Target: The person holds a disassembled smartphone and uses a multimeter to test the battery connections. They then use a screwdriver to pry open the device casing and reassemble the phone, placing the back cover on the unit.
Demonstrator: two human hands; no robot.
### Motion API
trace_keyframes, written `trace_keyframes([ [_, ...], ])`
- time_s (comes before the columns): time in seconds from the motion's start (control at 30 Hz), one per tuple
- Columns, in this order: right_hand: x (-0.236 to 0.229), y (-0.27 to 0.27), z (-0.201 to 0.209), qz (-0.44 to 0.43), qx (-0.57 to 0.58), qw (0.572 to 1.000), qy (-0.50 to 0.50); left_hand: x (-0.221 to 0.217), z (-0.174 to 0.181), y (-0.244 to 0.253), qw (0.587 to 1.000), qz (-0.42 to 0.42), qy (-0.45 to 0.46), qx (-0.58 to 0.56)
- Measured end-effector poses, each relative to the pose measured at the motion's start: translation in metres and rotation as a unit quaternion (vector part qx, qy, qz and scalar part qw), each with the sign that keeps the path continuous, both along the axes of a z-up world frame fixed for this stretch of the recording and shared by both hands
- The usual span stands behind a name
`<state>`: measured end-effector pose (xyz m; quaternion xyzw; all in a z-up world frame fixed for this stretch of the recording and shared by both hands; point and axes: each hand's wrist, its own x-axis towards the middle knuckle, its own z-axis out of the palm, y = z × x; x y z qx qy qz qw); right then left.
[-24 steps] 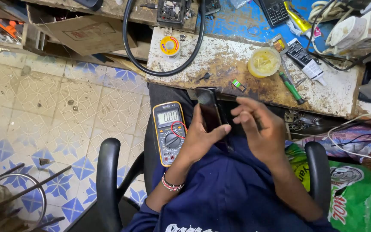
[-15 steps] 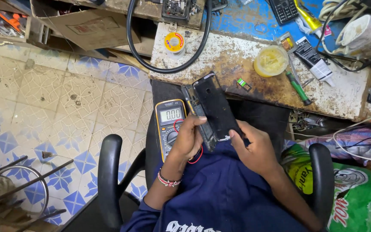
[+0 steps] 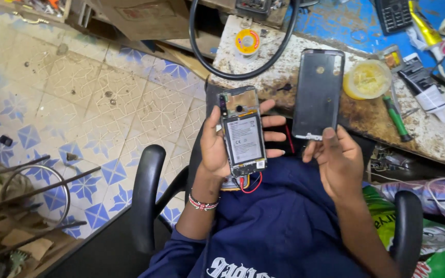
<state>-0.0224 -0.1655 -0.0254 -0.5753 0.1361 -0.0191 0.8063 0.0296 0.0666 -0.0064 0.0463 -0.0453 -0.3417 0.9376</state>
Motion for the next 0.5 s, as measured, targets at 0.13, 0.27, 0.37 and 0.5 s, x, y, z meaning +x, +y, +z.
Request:
trace_keyframes([
  [0.13, 0.023, 0.003, 0.002, 0.045, 0.052, 0.998, 0.008, -0.010, 0.008, -0.006, 0.999, -0.002, -0.023, -0.024],
  [0.27, 0.024, 0.007, 0.012, 0.116, 0.013, 0.993, -0.030, -0.022, 0.013, -0.014, 0.998, -0.010, -0.042, -0.039],
  [0.37, 0.015, 0.012, 0.027, 0.125, -0.042, 0.989, -0.062, -0.030, 0.014, -0.019, 0.998, -0.013, -0.040, -0.046],
  [0.5, -0.007, 0.017, 0.066, 0.117, -0.189, 0.974, 0.050, -0.031, 0.037, -0.010, 0.993, -0.083, -0.008, -0.081],
])
